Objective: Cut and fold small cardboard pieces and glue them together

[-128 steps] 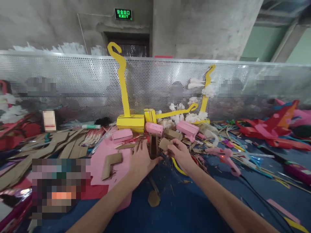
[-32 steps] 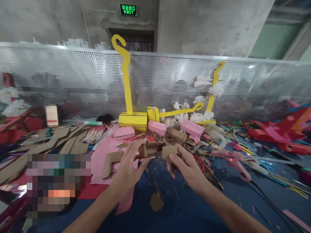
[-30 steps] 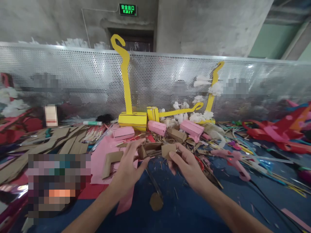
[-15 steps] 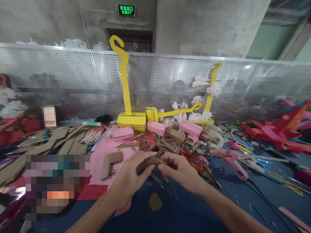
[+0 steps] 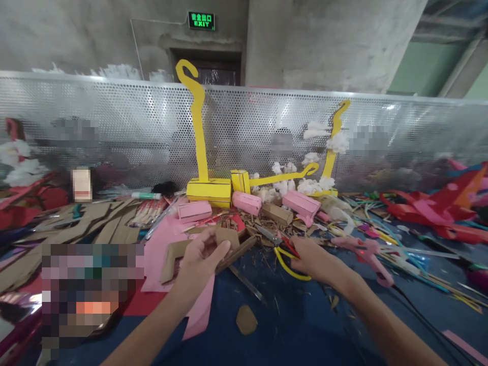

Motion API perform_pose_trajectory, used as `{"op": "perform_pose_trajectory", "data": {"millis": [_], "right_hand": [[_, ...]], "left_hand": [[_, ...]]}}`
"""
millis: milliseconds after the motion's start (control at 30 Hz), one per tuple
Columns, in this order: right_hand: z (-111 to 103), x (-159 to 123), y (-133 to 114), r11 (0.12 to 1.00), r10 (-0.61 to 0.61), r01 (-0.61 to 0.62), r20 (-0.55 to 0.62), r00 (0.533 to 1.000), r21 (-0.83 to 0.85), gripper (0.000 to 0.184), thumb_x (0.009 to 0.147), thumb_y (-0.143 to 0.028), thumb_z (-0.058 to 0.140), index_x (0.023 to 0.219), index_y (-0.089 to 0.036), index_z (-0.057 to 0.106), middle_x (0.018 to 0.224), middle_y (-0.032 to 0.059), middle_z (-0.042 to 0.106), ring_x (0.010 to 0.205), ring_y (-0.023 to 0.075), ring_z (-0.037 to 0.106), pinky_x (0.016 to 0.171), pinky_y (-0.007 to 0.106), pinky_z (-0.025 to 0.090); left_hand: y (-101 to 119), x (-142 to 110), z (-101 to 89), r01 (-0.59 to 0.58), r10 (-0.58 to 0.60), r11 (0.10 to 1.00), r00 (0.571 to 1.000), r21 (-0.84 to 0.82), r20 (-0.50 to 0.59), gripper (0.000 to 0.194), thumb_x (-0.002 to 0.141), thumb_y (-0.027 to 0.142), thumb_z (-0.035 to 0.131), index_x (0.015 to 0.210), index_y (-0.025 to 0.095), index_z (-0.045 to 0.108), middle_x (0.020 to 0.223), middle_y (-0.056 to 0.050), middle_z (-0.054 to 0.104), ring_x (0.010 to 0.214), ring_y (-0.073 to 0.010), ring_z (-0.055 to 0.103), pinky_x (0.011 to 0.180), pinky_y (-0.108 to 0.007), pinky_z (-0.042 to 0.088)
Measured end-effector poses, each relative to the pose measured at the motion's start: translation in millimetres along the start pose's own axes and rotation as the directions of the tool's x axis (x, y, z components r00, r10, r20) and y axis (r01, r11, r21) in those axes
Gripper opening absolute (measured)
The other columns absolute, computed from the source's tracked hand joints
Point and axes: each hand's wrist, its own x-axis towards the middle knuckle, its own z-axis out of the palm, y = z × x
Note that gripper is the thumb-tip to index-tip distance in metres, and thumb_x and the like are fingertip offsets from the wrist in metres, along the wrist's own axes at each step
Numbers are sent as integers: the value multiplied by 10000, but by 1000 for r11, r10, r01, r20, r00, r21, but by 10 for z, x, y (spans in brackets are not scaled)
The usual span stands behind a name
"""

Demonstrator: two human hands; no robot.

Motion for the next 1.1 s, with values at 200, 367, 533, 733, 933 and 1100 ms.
{"op": "perform_pose_trajectory", "data": {"millis": [200, 367, 533, 733, 933, 1100], "right_hand": [[-185, 14, -12, 996, 82, -85, -168, 982, -9, 126, 740, -139, 637, 860, -146, 598, 912, 144, 677, 801, 256, 635, 661, 302, 372], [-358, 28, -157, 988, 112, -66, -341, 933, 143, 275, 858, -415, 617, 1011, -188, 589, 923, 95, 684, 834, 269, 649, 697, 328, 425], [-295, -128, -480, 911, -70, 189, -313, 947, 368, 538, 786, -471, 714, 1194, -190, 504, 1077, 102, 645, 927, 271, 630, 766, 354, 474], [-227, -217, -686, 902, -82, 203, -311, 947, 381, 549, 664, -423, 849, 1081, -230, 549, 1109, 72, 614, 1006, 276, 594, 856, 378, 460], [-251, -217, -716, 885, -123, 249, -318, 940, 393, 542, 660, -435, 859, 1072, -221, 580, 1070, 67, 624, 962, 264, 592, 822, 367, 467], [-265, -248, -752, 870, -151, 286, -334, 930, 402, 471, 675, -364, 839, 1044, -219, 584, 1053, 65, 634, 948, 256, 602, 803, 352, 473]], "left_hand": [[-12, 44, -24, 72, -80, 992, 994, -105, -74, 354, 773, 357, 777, 1017, 151, 624, 827, -17, 720, 709, -143, 679, 699, -256, 542], [-6, 33, -41, 39, -44, 990, 998, -138, -34, 329, 819, 365, 748, 1046, 146, 654, 877, -32, 716, 778, -159, 701, 780, -280, 565], [-13, 18, -51, 4, -6, 997, 1000, -72, -30, 272, 861, 379, 697, 1006, 149, 681, 899, -52, 725, 818, -184, 711, 718, -273, 585], [9, 23, -66, -47, 47, 999, 999, -14, -10, 284, 861, 392, 687, 1030, 163, 677, 882, -43, 728, 839, -185, 706, 721, -265, 591], [20, -6, -69, -116, 116, 992, 993, 56, 0, 216, 857, 351, 675, 981, 177, 706, 875, -31, 736, 686, -147, 673, 694, -266, 596], [51, -6, -55, -129, 129, 988, 992, 84, 14, 167, 833, 330, 691, 885, 175, 718, 817, -31, 729, 651, -150, 675, 660, -253, 583]]}}
